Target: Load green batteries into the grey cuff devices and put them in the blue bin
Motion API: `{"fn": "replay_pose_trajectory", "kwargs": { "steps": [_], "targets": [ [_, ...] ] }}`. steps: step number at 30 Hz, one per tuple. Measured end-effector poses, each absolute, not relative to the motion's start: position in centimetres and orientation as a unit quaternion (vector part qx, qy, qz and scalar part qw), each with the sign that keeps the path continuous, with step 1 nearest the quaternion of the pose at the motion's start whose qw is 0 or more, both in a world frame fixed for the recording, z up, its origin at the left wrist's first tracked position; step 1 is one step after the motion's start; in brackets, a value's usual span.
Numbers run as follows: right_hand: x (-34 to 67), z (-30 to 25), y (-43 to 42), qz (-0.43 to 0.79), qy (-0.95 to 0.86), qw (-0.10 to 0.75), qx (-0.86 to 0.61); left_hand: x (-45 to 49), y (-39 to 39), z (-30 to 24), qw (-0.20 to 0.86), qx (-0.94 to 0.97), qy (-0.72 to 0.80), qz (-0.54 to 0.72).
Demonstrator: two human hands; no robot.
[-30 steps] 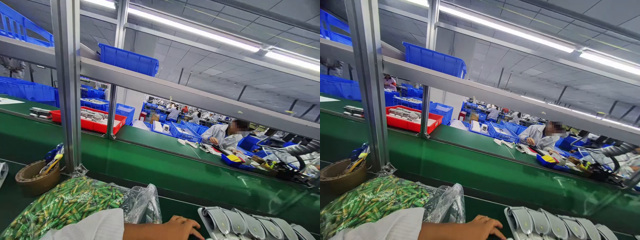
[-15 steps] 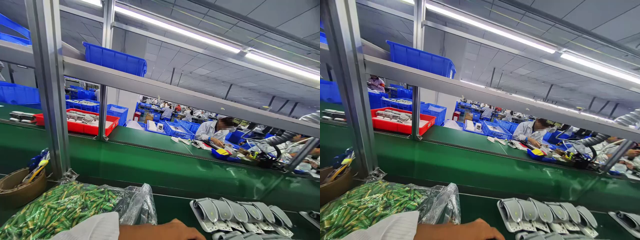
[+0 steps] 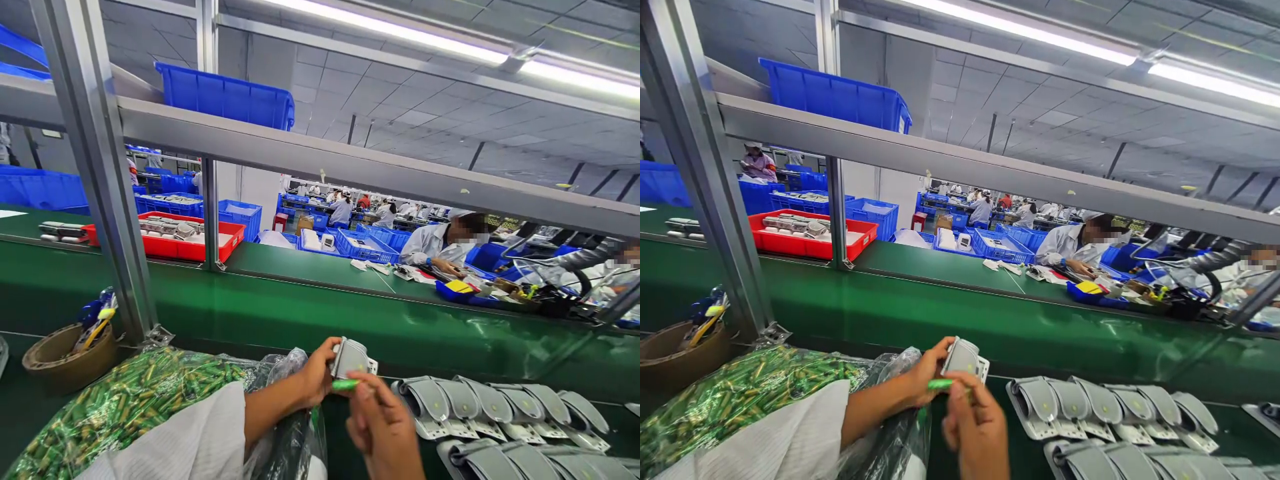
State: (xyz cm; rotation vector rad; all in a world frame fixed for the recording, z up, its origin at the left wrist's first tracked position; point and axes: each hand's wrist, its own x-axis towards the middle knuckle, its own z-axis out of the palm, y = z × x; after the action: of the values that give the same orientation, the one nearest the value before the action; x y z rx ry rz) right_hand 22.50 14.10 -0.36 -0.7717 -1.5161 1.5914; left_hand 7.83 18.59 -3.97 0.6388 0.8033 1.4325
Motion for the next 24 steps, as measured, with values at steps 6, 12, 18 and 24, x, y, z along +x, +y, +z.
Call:
{"fn": "replay_pose_trajectory", "kwargs": {
  "steps": [6, 12, 18, 24],
  "targets": [
    [26.4, 1.1, 18.0, 0.356, -0.594, 0.505, -0.515, 8.1, 17.8, -3.8, 0.625, 0.291, 0.381, 0.616],
    [26.8, -0.1, 19.4, 0.302, -0.721, 0.434, -0.447, 8.0, 17.9, -3.6, 0.538, 0.349, 0.462, 0.613],
    [25.9, -0.7, 19.1, 0.364, -0.769, 0.384, -0.359, 5.5, 18.2, -2.6, 0.542, 0.386, 0.503, 0.552],
    [25.5, -0.5, 18.7, 0.420, -0.719, 0.370, -0.411, 5.0, 18.0, -2.3, 0.585, 0.379, 0.487, 0.526]
  ]
}}
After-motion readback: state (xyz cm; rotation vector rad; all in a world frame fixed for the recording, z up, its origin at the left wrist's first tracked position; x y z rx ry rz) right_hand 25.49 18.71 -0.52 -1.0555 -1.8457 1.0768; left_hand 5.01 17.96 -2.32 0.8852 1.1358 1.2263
